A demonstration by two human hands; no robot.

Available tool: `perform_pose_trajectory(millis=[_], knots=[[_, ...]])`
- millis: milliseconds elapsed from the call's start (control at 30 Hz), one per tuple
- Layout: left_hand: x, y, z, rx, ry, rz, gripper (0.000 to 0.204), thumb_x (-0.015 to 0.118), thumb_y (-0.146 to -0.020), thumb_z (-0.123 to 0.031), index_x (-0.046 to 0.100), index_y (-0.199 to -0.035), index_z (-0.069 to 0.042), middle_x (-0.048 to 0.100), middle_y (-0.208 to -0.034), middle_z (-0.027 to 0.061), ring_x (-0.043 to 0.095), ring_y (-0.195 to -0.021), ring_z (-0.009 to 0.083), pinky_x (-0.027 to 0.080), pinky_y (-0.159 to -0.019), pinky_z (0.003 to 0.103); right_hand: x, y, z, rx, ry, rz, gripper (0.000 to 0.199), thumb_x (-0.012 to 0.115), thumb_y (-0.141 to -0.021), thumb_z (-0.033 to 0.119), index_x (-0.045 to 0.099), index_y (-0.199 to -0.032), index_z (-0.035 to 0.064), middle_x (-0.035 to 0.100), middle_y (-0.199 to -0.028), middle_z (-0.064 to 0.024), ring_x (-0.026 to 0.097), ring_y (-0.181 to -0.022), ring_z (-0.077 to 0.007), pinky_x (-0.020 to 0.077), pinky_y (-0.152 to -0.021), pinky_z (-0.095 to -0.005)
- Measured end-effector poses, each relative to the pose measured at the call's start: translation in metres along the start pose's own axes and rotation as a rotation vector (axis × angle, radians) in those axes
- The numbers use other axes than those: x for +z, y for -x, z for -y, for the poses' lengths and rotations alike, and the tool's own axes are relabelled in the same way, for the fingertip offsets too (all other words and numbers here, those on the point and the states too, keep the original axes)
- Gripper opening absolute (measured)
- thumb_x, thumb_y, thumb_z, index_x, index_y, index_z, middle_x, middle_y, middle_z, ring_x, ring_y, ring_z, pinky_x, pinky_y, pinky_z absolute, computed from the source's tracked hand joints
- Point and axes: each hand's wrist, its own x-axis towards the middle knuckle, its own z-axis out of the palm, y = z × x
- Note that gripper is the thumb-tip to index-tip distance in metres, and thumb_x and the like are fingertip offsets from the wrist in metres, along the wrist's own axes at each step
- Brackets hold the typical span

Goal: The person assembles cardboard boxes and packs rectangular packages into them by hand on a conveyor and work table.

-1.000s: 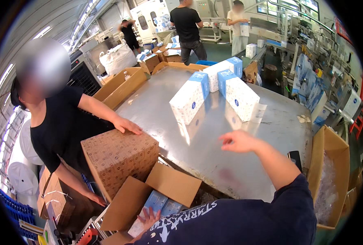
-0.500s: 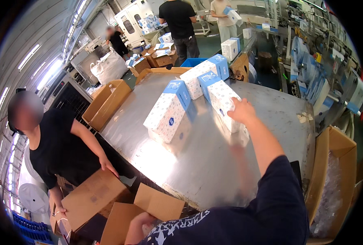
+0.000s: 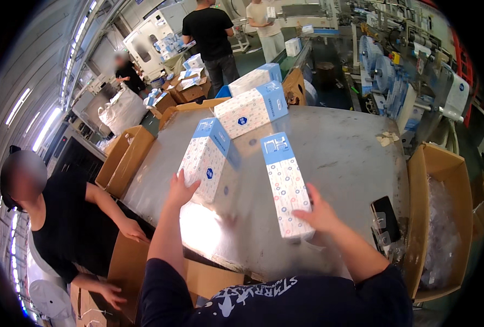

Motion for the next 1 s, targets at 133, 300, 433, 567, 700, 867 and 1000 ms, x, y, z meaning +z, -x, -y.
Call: perform_pose_trajectory(millis=[133, 300, 433, 567, 700, 867, 1000], knots=[[0.022, -0.018, -0.021, -0.102, -0.123, 0.025, 0.078, 0.066, -0.075, -0.049, 0.036, -0.141, -0.019, 0.025, -0.144, 0.0254, 0.023, -0.132, 0.0429, 0.036, -0.1, 0.051, 0.036, 0.006, 0.002, 0.068, -0.795, 0.097, 0.086, 0.067, -0.076, 0.002, 0.015, -0.143, 0.0022, 0.047, -0.129, -0.0126, 0.048, -0.118, -0.0215, 0.0426, -0.096, -0.0357], [0.022, -0.004, -0.004, -0.048, -0.152, 0.045, 0.071, 0.067, -0.074, -0.037, 0.04, -0.138, -0.022, 0.036, -0.134, 0.0258, 0.036, -0.12, 0.0428, 0.038, -0.096, 0.049, 0.072, -0.009, -0.001, 0.012, -0.812, 0.017, 0.082, 0.063, -0.075, 0.0, 0.016, -0.142, -0.0006, 0.046, -0.129, -0.0149, 0.047, -0.118, -0.0239, 0.0407, -0.097, -0.0354], [0.01, 0.071, -0.014, 0.128, -0.058, -0.006, 0.067, 0.07, -0.072, -0.026, 0.045, -0.133, -0.014, 0.04, -0.126, 0.0301, 0.037, -0.116, 0.0457, 0.037, -0.096, 0.051, 0.099, -0.027, -0.016, -0.075, -0.734, -0.022, 0.08, 0.064, -0.076, 0.004, 0.018, -0.14, -0.0046, 0.045, -0.128, -0.0177, 0.046, -0.118, -0.0261, 0.0394, -0.098, -0.0366], [-0.022, 0.153, -0.042, 0.326, 0.141, 0.192, 0.062, 0.069, -0.076, -0.018, 0.044, -0.132, -0.007, 0.052, -0.115, 0.0259, 0.052, -0.102, 0.0366, 0.046, -0.086, 0.043, 0.101, -0.009, -0.004, -0.221, -0.379, -0.055, 0.081, 0.066, -0.077, 0.01, 0.017, -0.14, -0.0061, 0.044, -0.127, -0.0222, 0.045, -0.119, -0.0298, 0.0378, -0.099, -0.0383], [-0.052, 0.134, -0.054, 0.116, 0.449, 0.546, 0.063, 0.064, -0.083, -0.013, 0.034, -0.138, -0.002, 0.056, -0.118, 0.0176, 0.061, -0.091, 0.0199, 0.05, -0.079, 0.03, 0.096, 0.02, -0.024, -0.209, -0.275, -0.022, 0.078, 0.066, -0.08, 0.017, 0.021, -0.139, -0.0063, 0.044, -0.127, -0.0238, 0.046, -0.118, -0.0311, 0.0379, -0.099, -0.0388], [0.03, 0.124, -0.043, -0.167, 1.27, 0.745, 0.075, 0.066, -0.081, -0.01, 0.024, -0.141, 0.001, 0.047, -0.132, 0.015, 0.048, -0.118, 0.0221, 0.04, -0.098, 0.035, -0.002, 0.025, 0.01, 0.131, -0.069, 0.346, 0.062, 0.066, -0.082, 0.028, 0.043, -0.131, -0.0014, 0.06, -0.111, -0.0166, 0.058, -0.103, -0.0249, 0.045, -0.091, -0.0364], [0.04, 0.125, -0.066, -0.108, 1.426, 0.9, 0.079, 0.069, -0.077, -0.012, 0.024, -0.141, 0.001, 0.045, -0.135, 0.0137, 0.045, -0.122, 0.0227, 0.037, -0.101, 0.036, -0.179, 0.017, -0.051, 0.074, 0.42, -0.479, 0.039, 0.063, -0.082, 0.025, 0.06, -0.114, 0.003, 0.066, -0.099, -0.0122, 0.063, -0.09, -0.0205, 0.0497, -0.078, -0.0331]])
